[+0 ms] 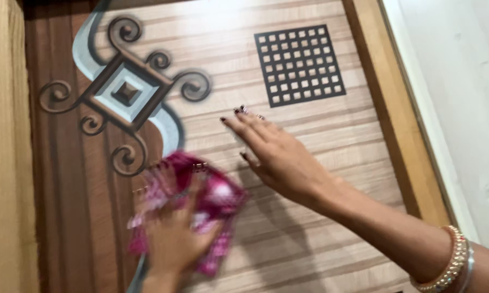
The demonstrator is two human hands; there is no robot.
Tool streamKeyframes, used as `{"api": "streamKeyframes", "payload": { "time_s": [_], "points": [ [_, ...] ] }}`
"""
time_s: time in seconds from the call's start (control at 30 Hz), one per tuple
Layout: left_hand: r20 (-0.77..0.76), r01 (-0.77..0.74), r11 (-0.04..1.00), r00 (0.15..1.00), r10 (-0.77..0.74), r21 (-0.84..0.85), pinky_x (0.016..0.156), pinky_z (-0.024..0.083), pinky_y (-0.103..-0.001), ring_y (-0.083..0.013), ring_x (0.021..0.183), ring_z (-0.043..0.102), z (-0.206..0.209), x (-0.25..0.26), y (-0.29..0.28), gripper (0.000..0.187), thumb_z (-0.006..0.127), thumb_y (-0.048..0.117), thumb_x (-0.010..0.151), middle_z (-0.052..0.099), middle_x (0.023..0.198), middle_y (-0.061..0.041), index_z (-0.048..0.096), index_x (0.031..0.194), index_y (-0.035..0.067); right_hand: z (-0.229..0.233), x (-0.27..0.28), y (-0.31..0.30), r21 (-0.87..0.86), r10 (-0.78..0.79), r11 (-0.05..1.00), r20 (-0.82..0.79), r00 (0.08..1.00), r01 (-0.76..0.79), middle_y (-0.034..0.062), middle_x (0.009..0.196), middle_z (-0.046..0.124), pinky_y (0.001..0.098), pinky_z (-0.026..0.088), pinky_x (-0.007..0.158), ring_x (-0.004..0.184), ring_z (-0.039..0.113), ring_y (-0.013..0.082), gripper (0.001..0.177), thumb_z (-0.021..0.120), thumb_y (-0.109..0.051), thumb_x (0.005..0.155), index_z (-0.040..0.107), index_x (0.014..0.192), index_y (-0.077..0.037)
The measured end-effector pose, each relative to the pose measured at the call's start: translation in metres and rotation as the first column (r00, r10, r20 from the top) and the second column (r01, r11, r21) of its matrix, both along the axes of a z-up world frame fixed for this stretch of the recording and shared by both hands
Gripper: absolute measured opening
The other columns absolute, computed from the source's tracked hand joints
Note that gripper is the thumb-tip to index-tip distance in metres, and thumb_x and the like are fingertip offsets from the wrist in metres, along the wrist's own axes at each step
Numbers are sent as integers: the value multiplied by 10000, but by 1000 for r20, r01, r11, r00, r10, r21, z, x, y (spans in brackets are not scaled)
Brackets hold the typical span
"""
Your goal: The person wipes a small cabinet top with a pink cloth and spray, then moves to a wooden door and repeatedly sprays and wipes its surface. The person handles a spray bottle and cloth throughout, cleaning the cabinet and door in sequence.
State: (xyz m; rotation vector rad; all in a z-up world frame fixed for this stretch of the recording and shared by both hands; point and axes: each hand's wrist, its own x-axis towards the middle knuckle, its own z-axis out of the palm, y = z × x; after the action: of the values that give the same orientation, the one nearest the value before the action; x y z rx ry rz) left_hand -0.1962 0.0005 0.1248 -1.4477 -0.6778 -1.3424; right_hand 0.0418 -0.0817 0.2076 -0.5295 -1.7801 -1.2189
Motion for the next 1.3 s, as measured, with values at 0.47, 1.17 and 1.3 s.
{"api": "streamKeyframes", "payload": {
  "time_s": [0.47, 1.17, 1.3],
  "points": [
    [131, 82, 996, 989, -76, -42, 1245, 165, -540, -254, 1589, 154, 183, 100, 24, 970, 540, 578, 924, 148, 1734, -102, 106, 1653, 109, 54, 11, 3, -174, 326, 918, -182, 927, -357, 157, 1443, 586, 400, 551, 1130, 1295, 640, 291, 574, 526, -93, 1050, 328, 1588, -119],
    [279, -41, 989, 957, 80, -145, 1179, 154, -546, -284, 1552, 29, 307, -20, 18, 1068, 439, 711, 883, 27, 1688, -155, 69, 1589, 1, 84, -39, 30, 40, 335, 942, -126, 934, -333, 258, 1598, 389, 542, 343, 1170, 1468, 381, 429, 675, 617, -93, 1001, 266, 1578, -84],
    [-195, -68, 994, 977, 84, 90, 1192, 117, -503, -310, 1516, 157, 269, 26, 11, 1041, 475, 675, 885, 194, 1643, -224, 83, 1544, -29, 101, -58, 26, 65, 400, 917, -151, 904, -394, 240, 1589, 412, 491, 384, 1203, 1470, 432, 392, 683, 602, -96, 979, 278, 1579, -86]
  ]
}}
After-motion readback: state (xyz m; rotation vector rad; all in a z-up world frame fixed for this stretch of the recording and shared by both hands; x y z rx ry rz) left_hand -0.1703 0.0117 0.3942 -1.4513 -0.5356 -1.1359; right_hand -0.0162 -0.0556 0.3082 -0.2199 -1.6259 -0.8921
